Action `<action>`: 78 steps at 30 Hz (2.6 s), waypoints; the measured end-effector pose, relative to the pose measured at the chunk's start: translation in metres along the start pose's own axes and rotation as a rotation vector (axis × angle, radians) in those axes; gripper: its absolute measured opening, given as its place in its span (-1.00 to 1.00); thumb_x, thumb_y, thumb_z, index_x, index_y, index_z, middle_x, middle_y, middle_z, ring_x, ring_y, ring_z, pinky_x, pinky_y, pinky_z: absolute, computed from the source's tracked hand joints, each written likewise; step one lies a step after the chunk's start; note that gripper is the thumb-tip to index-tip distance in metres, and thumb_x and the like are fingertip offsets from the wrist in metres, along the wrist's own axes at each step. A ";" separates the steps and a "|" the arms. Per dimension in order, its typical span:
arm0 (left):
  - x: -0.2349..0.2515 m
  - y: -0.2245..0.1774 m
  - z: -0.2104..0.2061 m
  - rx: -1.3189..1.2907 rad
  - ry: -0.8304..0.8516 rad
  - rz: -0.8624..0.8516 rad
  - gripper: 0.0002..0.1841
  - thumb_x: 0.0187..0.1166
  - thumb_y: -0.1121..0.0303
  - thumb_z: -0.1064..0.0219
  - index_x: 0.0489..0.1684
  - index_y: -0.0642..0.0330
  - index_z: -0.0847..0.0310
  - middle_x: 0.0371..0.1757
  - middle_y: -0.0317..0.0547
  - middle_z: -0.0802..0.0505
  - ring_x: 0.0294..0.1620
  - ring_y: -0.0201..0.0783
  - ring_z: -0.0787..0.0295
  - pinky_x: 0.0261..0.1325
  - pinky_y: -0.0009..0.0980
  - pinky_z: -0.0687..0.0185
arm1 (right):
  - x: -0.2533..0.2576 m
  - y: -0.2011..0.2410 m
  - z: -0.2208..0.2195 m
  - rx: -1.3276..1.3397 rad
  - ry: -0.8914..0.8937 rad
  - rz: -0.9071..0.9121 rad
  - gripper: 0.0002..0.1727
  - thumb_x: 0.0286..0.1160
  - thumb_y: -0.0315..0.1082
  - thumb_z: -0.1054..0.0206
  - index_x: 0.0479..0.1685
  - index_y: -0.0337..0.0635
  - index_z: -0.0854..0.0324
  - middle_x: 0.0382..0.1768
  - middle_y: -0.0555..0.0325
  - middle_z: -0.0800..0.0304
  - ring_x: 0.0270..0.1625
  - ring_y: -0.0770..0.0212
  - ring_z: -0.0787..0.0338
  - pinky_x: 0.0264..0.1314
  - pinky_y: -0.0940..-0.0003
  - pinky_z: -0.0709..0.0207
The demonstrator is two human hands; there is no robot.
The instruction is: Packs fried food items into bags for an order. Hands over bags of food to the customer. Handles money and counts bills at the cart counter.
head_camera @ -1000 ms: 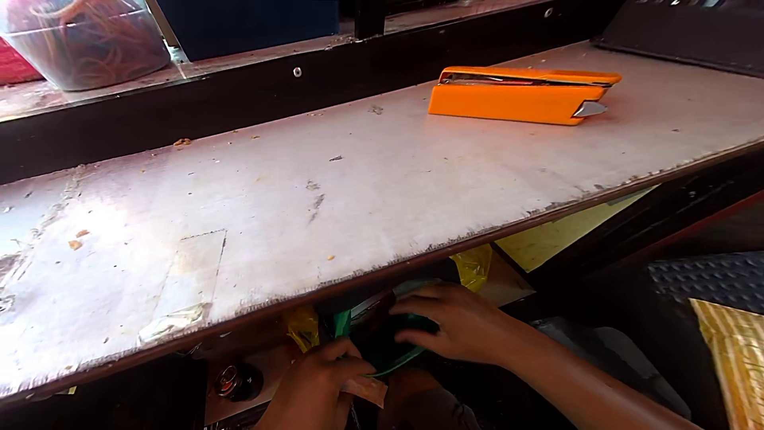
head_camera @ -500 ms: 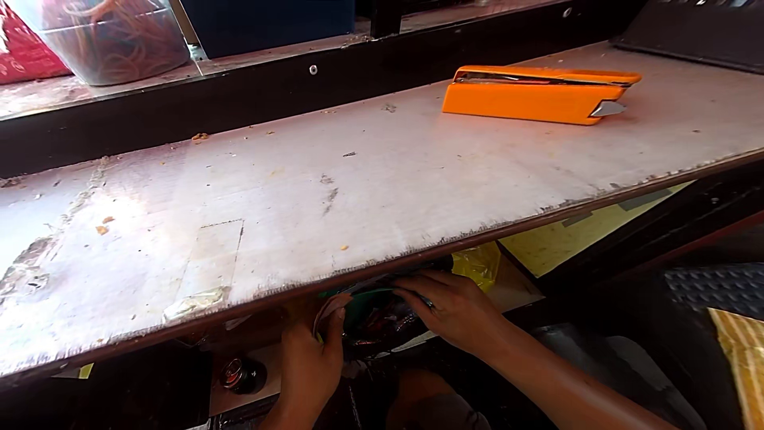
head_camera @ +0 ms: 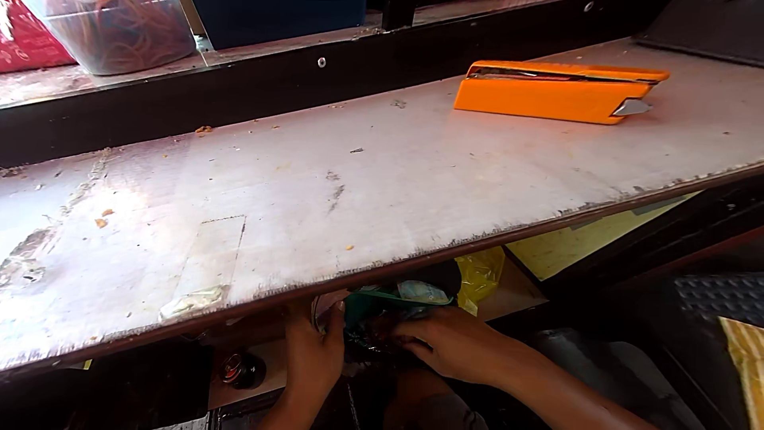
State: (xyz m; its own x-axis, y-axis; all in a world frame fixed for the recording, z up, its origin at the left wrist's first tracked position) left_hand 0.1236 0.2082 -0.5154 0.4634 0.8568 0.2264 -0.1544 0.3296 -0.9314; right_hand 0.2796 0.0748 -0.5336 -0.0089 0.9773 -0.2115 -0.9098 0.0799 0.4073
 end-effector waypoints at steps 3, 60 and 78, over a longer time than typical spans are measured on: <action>0.001 0.001 -0.001 -0.002 -0.001 -0.011 -0.81 0.59 0.32 -0.42 0.06 0.10 -0.77 -0.31 -0.34 -0.91 -0.39 -0.40 -0.85 -0.28 -0.48 -0.85 | 0.004 -0.002 0.011 0.002 -0.251 -0.004 -0.67 0.77 -0.07 -0.11 0.18 0.11 -0.76 -0.35 0.20 -0.86 -0.26 0.15 -0.88 -0.13 -0.01 -0.77; 0.029 -0.125 -0.118 0.352 0.373 -0.573 -0.63 0.33 0.34 -0.54 0.15 0.04 -0.78 0.01 -0.33 -0.84 -0.22 -0.49 -0.76 -0.16 -0.48 -0.79 | -0.069 -0.050 0.105 0.817 -0.961 -0.219 -0.64 0.35 -0.39 -0.53 0.15 -0.07 -0.66 -0.31 0.29 -0.85 -0.33 0.34 -0.84 -0.26 0.33 -0.79; 0.016 -0.136 -0.104 0.643 0.078 -0.658 -0.83 0.41 0.25 -0.47 -0.23 0.13 -0.80 -0.27 -0.22 -0.85 -0.36 -0.35 -0.76 -0.31 -0.31 -0.75 | -0.040 -0.037 0.097 0.150 -1.056 0.152 -0.81 0.56 -0.28 -0.36 -0.10 -0.11 -0.86 -0.07 0.10 -0.87 0.05 0.16 -0.85 0.13 0.16 -0.75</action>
State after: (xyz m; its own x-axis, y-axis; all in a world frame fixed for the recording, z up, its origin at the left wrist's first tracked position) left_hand 0.2424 0.1359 -0.4150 0.6834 0.3974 0.6124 -0.2833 0.9175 -0.2792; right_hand 0.3541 0.0513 -0.4541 0.3109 0.6482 0.6951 -0.8685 -0.1034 0.4849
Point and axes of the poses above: each hand's wrist, its own x-axis towards the middle knuckle, its own z-axis out of the back of the hand, y = z × x, the point moved 9 cm from there along x, towards the middle knuckle
